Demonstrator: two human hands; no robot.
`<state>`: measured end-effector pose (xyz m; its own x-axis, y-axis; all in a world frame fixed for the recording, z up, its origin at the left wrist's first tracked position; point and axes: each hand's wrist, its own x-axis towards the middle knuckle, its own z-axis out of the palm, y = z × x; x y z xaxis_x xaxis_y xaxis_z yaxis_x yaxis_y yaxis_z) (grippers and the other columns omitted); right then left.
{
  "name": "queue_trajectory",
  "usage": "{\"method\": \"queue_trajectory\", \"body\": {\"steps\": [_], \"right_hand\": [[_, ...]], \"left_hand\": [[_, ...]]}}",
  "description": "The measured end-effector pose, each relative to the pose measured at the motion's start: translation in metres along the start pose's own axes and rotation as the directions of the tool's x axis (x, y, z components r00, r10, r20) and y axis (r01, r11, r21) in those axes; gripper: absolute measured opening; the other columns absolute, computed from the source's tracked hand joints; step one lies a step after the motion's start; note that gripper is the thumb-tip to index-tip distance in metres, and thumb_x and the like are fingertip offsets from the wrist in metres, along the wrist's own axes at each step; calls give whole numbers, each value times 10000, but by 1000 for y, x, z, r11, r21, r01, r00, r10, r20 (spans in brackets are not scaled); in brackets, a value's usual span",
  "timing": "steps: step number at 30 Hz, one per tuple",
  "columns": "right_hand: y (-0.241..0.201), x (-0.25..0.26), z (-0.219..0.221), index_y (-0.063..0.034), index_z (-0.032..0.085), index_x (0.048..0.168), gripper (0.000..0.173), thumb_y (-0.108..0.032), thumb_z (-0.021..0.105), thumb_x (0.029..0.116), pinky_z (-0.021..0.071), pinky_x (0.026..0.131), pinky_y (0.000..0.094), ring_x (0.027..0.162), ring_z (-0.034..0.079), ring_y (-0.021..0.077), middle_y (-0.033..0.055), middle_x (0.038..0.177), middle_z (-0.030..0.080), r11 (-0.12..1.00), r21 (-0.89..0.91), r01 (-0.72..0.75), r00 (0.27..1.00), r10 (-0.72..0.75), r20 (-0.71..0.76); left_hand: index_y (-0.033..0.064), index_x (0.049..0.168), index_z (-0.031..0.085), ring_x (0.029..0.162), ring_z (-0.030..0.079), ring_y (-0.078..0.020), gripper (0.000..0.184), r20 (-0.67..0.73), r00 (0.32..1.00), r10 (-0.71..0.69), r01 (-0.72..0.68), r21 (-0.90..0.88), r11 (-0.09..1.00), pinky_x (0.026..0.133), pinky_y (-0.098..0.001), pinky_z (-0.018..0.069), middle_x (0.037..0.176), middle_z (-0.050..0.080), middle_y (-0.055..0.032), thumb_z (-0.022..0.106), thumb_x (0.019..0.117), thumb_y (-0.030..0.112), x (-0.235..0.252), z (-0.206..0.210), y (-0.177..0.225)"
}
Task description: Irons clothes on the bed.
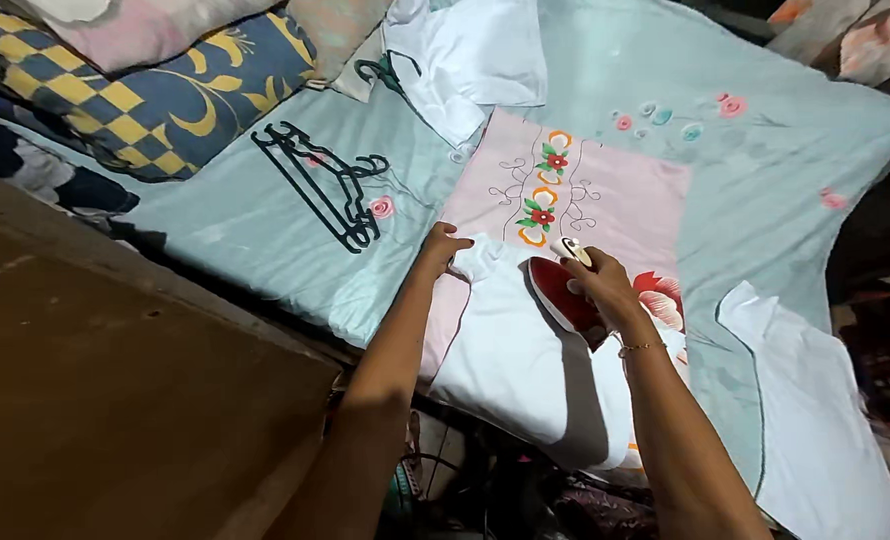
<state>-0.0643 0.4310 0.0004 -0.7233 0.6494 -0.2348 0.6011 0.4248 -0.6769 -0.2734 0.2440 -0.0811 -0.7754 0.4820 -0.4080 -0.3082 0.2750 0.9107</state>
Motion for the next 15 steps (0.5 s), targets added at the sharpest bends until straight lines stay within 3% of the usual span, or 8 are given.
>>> {"method": "queue_trajectory", "body": {"steps": [2,5,8,11,15], "right_hand": [[-18,-2,15,-16,625,1219,341,-301,634,1031,518,665,427,678,597,227,154,874,648,1000,1,7,1000,-7,17],[-28,14,49,-9,616,1242,394,-333,643,1020,539,769,539,804,659,338,218,960,671,999,-45,-10,1000,11,13],[-33,42,67,-5,623,1250,487,-435,620,1021,519,800,599,860,665,396,242,972,682,997,-73,-21,999,17,-52],[-38,58,69,3,615,1278,512,-447,594,1033,519,799,617,864,669,415,263,998,681,999,-49,-6,997,2,-72],[-34,45,63,-19,586,1276,462,-417,592,1041,519,705,518,743,622,320,214,923,646,999,-27,33,998,-32,59]], "left_hand": [[-24,1464,427,1144,625,-363,678,-38,990,136,-137,-23,990,951,-518,533,1324,589,-286,757,872,11,-4,-7,3],[-39,1435,446,1051,653,-326,620,-87,949,303,-300,47,953,908,-495,545,1243,641,-247,718,878,-33,-8,-19,-1],[8,1455,467,1138,660,-379,621,-132,949,285,-254,214,943,960,-561,542,1376,592,-239,730,893,16,-12,-22,-13],[0,1483,438,1175,648,-403,675,-185,938,293,-230,301,925,997,-567,531,1431,537,-274,764,899,95,-37,-12,-13],[12,1478,451,1129,675,-357,661,-197,949,245,-169,336,926,978,-536,553,1439,539,-239,773,918,155,-64,-12,-21]]}}
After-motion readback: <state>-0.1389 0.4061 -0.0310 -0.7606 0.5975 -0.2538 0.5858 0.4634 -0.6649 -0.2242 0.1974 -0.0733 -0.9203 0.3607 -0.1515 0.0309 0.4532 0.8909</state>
